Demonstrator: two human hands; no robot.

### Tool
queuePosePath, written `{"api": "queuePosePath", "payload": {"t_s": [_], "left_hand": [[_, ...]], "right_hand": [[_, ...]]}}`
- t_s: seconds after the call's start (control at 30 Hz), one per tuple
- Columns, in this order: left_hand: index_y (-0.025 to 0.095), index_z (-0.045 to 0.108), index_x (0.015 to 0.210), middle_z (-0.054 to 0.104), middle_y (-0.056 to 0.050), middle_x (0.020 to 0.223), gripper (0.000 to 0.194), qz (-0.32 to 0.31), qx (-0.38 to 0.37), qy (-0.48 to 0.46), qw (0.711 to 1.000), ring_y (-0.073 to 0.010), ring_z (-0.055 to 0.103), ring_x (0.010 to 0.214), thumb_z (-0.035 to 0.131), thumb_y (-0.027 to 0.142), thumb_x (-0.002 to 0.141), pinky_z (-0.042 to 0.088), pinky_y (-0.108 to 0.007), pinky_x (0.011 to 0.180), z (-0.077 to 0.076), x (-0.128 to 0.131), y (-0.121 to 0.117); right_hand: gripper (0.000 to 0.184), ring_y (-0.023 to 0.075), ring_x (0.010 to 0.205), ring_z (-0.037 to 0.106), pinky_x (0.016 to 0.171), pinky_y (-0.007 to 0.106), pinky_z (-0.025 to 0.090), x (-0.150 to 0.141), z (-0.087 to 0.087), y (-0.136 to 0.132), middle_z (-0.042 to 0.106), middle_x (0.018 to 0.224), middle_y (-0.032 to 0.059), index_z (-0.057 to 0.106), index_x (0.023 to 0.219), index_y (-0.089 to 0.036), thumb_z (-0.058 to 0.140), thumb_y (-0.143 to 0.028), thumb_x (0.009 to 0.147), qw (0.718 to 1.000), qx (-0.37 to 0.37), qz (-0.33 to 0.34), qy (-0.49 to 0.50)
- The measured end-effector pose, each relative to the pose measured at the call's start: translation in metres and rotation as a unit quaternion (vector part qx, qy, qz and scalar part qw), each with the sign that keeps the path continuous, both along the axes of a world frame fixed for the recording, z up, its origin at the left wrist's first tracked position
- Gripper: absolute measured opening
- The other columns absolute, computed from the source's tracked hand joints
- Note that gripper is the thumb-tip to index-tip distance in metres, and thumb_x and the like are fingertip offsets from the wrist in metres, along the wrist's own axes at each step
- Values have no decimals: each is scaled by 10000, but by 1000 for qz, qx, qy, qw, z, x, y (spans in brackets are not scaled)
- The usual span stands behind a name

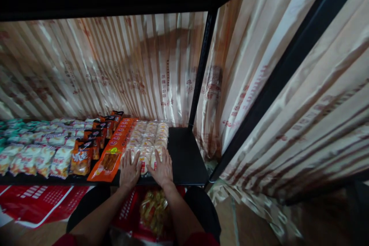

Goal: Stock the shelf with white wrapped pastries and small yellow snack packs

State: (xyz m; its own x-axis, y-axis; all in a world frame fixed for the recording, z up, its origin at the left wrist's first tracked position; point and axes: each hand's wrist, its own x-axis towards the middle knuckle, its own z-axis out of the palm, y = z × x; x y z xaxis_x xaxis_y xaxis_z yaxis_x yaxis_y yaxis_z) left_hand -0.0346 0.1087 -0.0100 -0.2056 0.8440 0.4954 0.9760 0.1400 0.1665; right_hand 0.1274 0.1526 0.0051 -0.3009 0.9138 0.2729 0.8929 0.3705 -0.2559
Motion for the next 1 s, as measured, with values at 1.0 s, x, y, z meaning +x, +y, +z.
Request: {"api": "queuePosePath", "payload": {"t_s": [1.0], "left_hand": [[187, 462, 1292, 398, -134, 1389, 457, -14, 60, -22, 998, -268, 287, 1322, 399, 307, 855, 300, -471, 1051, -2, -4, 0]], "right_hand": [[661, 288, 1318, 259, 1023, 414, 309, 0, -2, 0, 252, 1458, 124, 400, 1342, -181, 457, -554, 799, 997, 72, 14, -8]]}}
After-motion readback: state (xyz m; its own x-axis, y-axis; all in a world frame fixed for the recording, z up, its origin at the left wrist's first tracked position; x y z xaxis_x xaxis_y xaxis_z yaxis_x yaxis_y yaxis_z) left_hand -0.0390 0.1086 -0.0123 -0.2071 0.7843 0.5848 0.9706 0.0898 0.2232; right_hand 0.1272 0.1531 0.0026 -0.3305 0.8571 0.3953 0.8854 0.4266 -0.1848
